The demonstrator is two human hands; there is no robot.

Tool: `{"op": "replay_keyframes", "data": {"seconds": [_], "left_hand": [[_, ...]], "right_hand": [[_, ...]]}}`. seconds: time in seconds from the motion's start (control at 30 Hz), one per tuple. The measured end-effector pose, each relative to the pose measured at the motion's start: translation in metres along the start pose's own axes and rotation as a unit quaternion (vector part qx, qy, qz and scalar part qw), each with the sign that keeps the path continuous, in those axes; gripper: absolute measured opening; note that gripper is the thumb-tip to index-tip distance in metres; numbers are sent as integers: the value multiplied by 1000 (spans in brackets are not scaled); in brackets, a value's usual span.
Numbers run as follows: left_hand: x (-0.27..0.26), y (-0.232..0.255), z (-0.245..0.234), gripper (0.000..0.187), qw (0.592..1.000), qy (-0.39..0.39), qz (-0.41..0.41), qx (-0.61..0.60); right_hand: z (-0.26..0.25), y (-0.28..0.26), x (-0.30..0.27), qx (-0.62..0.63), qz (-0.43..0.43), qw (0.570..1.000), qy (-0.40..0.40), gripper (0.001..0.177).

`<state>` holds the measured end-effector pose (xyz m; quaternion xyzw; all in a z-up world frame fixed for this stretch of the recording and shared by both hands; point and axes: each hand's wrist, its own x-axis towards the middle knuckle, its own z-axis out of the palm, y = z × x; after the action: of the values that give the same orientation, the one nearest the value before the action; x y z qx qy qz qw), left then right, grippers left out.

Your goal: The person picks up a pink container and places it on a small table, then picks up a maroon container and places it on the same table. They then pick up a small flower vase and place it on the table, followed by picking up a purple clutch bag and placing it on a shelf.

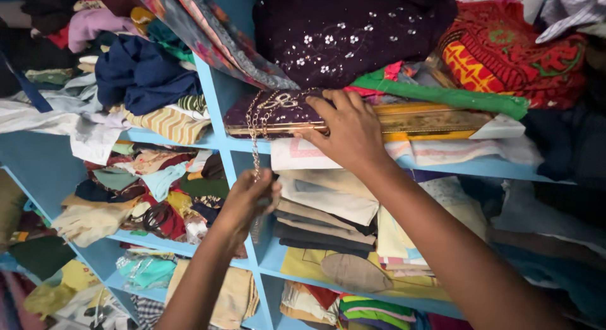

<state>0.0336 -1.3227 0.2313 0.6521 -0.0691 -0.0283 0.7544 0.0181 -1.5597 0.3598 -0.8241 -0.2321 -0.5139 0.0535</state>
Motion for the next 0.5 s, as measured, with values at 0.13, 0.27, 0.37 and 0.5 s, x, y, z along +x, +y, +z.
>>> {"op": "replay_keyframes", "data": {"seconds": [0.13, 0.27, 0.37, 0.5], "left_hand": [[-22, -15, -58, 29, 984, -100, -61, 136], [-14, 39, -113, 41, 768, -32, 276, 577], [4, 116, -121, 53, 639, 302, 141, 693], [68, 229, -70, 34, 656, 172, 396, 619]], "right_hand": [[-2, 4, 1, 10, -20, 1000, 10, 63], [-3, 5, 2, 36, -29, 999, 26, 64], [-3, 4, 2, 46, -23, 998, 26, 64], [-4, 3, 1, 54, -9, 998, 19, 63]]}}
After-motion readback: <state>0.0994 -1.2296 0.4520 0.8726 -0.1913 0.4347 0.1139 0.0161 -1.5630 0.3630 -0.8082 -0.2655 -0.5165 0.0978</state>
